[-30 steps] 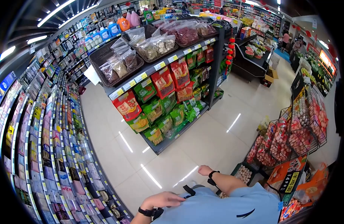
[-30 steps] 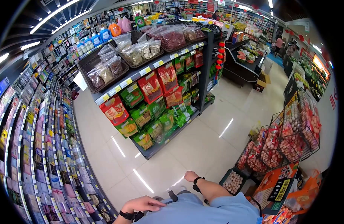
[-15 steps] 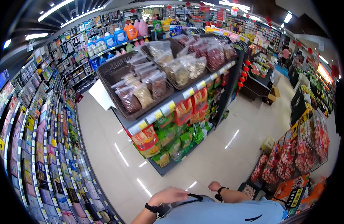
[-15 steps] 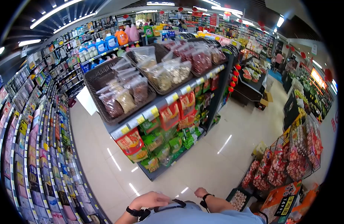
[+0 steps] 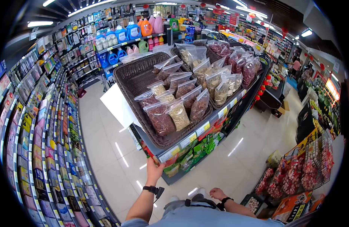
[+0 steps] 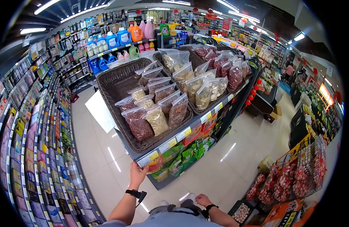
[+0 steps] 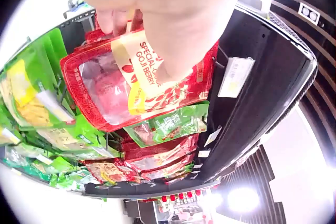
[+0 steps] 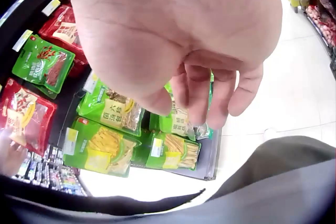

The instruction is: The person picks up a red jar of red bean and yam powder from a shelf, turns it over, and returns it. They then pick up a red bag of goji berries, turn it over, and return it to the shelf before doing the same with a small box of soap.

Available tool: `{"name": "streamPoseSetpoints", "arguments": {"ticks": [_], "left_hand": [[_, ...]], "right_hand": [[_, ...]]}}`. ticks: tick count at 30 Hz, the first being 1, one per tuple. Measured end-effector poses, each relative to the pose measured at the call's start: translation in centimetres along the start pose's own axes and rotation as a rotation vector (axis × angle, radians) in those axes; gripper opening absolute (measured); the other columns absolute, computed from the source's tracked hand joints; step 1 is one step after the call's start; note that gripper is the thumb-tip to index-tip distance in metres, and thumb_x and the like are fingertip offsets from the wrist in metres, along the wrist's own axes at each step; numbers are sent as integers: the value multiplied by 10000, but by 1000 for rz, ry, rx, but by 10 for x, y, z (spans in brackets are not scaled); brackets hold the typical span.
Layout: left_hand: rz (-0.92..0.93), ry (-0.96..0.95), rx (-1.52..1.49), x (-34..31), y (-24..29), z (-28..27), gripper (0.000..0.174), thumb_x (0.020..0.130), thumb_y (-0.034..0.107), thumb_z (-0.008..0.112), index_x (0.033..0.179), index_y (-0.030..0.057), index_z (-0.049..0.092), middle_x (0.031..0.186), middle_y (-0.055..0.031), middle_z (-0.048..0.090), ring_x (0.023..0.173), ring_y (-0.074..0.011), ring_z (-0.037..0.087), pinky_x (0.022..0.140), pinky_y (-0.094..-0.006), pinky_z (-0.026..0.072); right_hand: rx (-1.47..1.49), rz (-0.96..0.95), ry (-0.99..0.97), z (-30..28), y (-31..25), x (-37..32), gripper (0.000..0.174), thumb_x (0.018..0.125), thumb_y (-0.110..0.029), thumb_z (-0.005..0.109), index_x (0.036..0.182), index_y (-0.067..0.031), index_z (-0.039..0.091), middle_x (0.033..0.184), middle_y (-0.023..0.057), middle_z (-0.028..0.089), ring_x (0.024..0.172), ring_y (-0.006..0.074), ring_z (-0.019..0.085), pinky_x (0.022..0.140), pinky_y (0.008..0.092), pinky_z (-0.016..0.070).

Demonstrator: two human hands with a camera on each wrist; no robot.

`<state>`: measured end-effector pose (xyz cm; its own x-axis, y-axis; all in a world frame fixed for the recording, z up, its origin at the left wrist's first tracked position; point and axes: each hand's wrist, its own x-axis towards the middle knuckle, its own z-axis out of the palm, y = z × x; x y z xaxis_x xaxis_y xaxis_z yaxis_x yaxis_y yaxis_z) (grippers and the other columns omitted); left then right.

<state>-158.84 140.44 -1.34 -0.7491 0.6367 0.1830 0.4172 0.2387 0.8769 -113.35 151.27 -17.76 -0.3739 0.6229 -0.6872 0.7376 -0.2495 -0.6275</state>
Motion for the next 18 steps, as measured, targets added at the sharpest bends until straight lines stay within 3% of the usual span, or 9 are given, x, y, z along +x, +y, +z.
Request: {"name": "streamPoseSetpoints", "arguments": {"ticks": [2, 3, 7, 10, 12, 18], "left_hand": [[-49, 5, -155, 9, -21, 17, 487, 791, 190, 860, 1172, 1, 623, 1184, -206, 610, 1130, -424, 605, 941, -476, 514], [-28, 29, -112, 8, -23, 19, 395, 797, 139, 819, 1134, 10, 658, 1137, -194, 623, 1114, -412, 606, 899, -459, 518], [62, 63, -55, 7, -37, 26, 345, 793, 77, 765, 1123, 22, 683, 1101, -190, 628, 1104, -396, 599, 883, -438, 521], [20, 64, -101, 7, -36, 25, 323, 794, 30, 713, 1117, 34, 711, 1089, -188, 630, 1102, -384, 591, 907, -433, 515], [122, 39, -80, 9, -35, 21, 265, 822, 8, 686, 1083, 23, 728, 1123, -196, 628, 1114, -383, 589, 954, -445, 498], [85, 20, -85, 3, -34, 12, 133, 924, 65, 668, 1019, 19, 748, 1234, -242, 634, 1157, -417, 582, 1014, -475, 468]], "right_hand": [[21, 40, 25, -3, 2, 4, 271, 875, -160, 731, 1106, -17, 735, 973, 122, 772, 807, 199, 757, 652, 316, 590], [1, 50, 39, -7, 8, 10, 272, 874, -160, 729, 1105, -16, 735, 959, 117, 772, 799, 199, 757, 646, 315, 588], [-2, 108, 65, -17, 27, 21, 262, 890, -174, 725, 1096, -13, 731, 921, 107, 770, 768, 200, 751, 611, 315, 575], [24, 141, 58, -20, 31, 23, 252, 910, -205, 718, 1073, -13, 727, 912, 106, 766, 758, 195, 744, 598, 313, 567], [22, 128, 30, -22, 28, 26, 241, 914, -212, 707, 1053, -16, 728, 891, 102, 760, 747, 188, 736, 590, 307, 558], [-24, 33, 30, -12, -13, 50, 205, 876, -159, 725, 1021, -14, 734, 858, 101, 743, 738, 186, 727, 587, 306, 551]]}}
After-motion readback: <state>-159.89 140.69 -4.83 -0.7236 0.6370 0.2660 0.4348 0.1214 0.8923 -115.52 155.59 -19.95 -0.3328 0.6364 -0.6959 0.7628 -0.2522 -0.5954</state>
